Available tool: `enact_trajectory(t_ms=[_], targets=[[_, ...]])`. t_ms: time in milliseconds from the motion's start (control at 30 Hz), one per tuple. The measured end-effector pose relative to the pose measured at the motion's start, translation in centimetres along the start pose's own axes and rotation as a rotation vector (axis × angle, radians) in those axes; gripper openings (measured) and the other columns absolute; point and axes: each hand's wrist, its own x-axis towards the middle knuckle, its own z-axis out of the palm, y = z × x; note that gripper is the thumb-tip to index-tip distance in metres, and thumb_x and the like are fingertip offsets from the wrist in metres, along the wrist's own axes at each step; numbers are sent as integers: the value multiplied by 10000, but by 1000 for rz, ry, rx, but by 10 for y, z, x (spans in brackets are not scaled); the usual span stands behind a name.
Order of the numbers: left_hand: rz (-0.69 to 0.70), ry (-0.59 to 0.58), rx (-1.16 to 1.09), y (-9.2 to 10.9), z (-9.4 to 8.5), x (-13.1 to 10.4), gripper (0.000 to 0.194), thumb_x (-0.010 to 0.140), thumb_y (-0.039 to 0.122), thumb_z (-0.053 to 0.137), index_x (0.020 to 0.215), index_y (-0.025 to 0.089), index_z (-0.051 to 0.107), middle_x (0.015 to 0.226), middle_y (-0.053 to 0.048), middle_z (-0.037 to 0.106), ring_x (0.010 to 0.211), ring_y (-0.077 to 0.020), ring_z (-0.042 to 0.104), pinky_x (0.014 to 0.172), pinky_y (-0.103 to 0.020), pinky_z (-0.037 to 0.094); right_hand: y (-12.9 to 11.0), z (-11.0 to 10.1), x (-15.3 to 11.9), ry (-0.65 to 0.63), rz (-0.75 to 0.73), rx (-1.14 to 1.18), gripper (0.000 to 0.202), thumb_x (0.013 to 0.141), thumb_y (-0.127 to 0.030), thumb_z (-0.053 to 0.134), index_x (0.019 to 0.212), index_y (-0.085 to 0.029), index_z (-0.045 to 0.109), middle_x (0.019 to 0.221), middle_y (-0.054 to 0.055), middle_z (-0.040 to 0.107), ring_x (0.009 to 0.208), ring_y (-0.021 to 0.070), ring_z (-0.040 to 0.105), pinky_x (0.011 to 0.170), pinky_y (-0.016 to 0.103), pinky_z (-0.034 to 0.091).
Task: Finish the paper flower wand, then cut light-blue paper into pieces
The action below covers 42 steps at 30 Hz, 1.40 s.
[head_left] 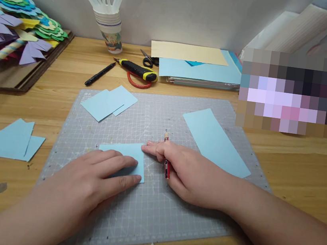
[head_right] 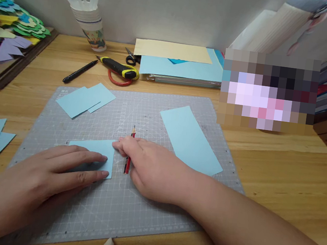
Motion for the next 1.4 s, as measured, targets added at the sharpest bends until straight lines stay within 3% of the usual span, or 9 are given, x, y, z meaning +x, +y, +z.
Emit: enact_trajectory(t_ms=[233,433,633,967,1167,1400], targets=[[-17,13,-14,0,1,-1,374,940,188,400,1218,351,589,1219,-8,614,1045,-198,569,818,-330,460,0,-1,0,-13,-39,-55,488,790,-3,418,1248,-163,469,1134,123,637,1113,238,575,916,421,464],[-8,20,5,0,2,-1,367,940,187,394,1210,336,594,1247,-12,606,1055,-207,570,832,-355,460,-3,-2,0,-73,-145,-136,451,783,-23,467,1197,-194,525,1183,106,629,1128,235,568,1009,472,391],[12,41,2,7,-1,4,305,937,223,433,1175,280,613,1155,-25,648,995,-192,588,813,-346,453,-7,0,2,-43,-121,-210,372,785,-27,478,1117,-187,536,1086,111,658,1080,238,585,1028,484,365],[-17,63,35,22,-1,7,271,927,214,425,1089,248,639,1027,-39,658,924,-190,578,798,-362,400,-7,5,5,-15,-241,-340,289,753,-19,427,972,-198,488,985,48,672,1072,196,601,1165,493,79],[-60,73,68,44,4,10,235,918,244,445,1036,234,648,1024,-32,644,989,-216,547,864,-411,354,-11,7,4,-4,-231,-361,251,762,-22,421,940,-191,477,978,60,668,1101,213,597,1149,546,33],[-335,196,72,63,21,-1,237,930,256,432,1015,240,653,991,-49,596,946,-226,500,806,-407,344,-12,8,4,-10,-228,-375,273,758,-13,414,966,-175,484,1008,73,667,1086,216,603,1133,584,32]])
